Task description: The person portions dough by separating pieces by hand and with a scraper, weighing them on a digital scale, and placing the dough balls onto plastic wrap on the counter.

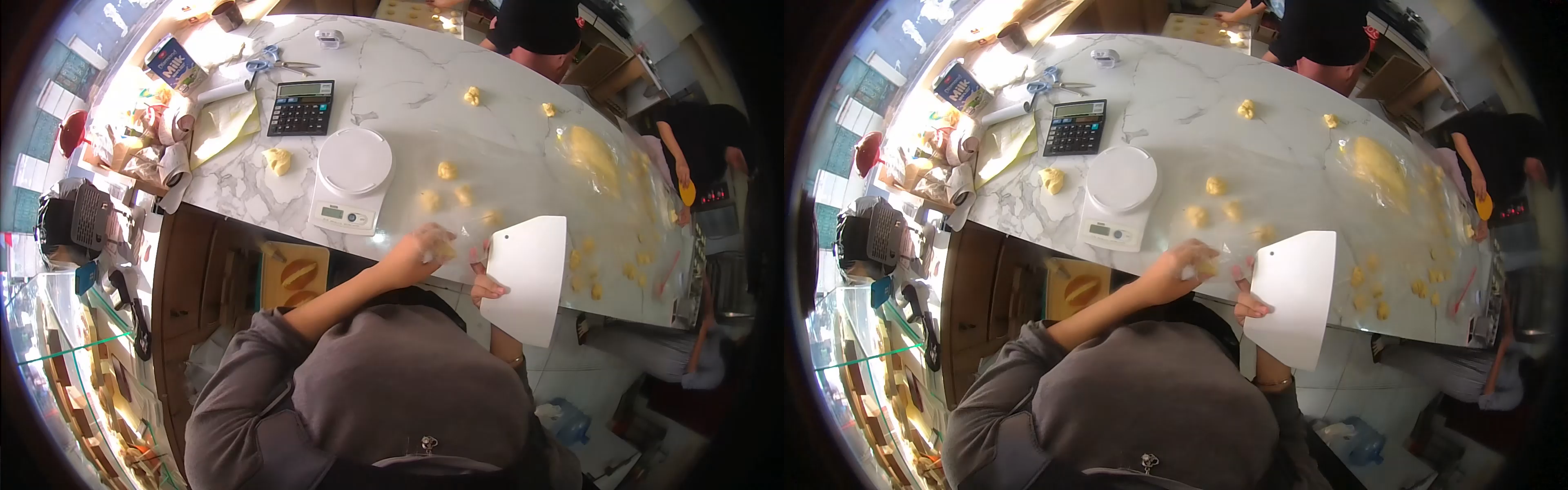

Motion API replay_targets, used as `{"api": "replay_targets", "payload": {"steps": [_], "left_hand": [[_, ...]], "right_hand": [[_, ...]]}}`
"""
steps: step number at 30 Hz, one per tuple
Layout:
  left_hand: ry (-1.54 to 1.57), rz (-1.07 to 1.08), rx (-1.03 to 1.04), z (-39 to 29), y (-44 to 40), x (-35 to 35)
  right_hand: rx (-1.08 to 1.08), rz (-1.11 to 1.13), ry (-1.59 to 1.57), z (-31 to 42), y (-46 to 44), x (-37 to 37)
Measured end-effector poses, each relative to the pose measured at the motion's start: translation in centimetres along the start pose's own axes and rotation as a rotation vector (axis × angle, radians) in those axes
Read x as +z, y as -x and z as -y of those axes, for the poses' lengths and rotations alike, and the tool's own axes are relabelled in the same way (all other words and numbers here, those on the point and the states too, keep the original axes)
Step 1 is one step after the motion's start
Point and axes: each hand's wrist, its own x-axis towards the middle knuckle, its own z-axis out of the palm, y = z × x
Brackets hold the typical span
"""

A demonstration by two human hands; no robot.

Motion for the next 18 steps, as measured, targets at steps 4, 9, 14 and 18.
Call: {"api": "replay_targets", "payload": {"steps": [4, 9, 14, 18], "left_hand": [[-0.162, -0.18, 0.147, 2.1, -2.3, 2.5], [-0.524, -0.131, 0.123, 3.7, -2.6, 2.9], [-0.545, -0.208, 0.077, 2.4, 2.5, -2.1], [-0.493, -0.595, -0.221, 0.8, 7.3, -8.5]], "right_hand": [[-0.003, 0.083, -0.033, -0.1, 0.1, -0.5], [-0.004, -0.006, -0.055, -0.3, 0.8, -3.6], [-0.047, -0.037, -0.051, -1.3, 0.9, -4.3], [0.078, -0.125, 0.06, 0.1, 2.8, -5.3]]}}
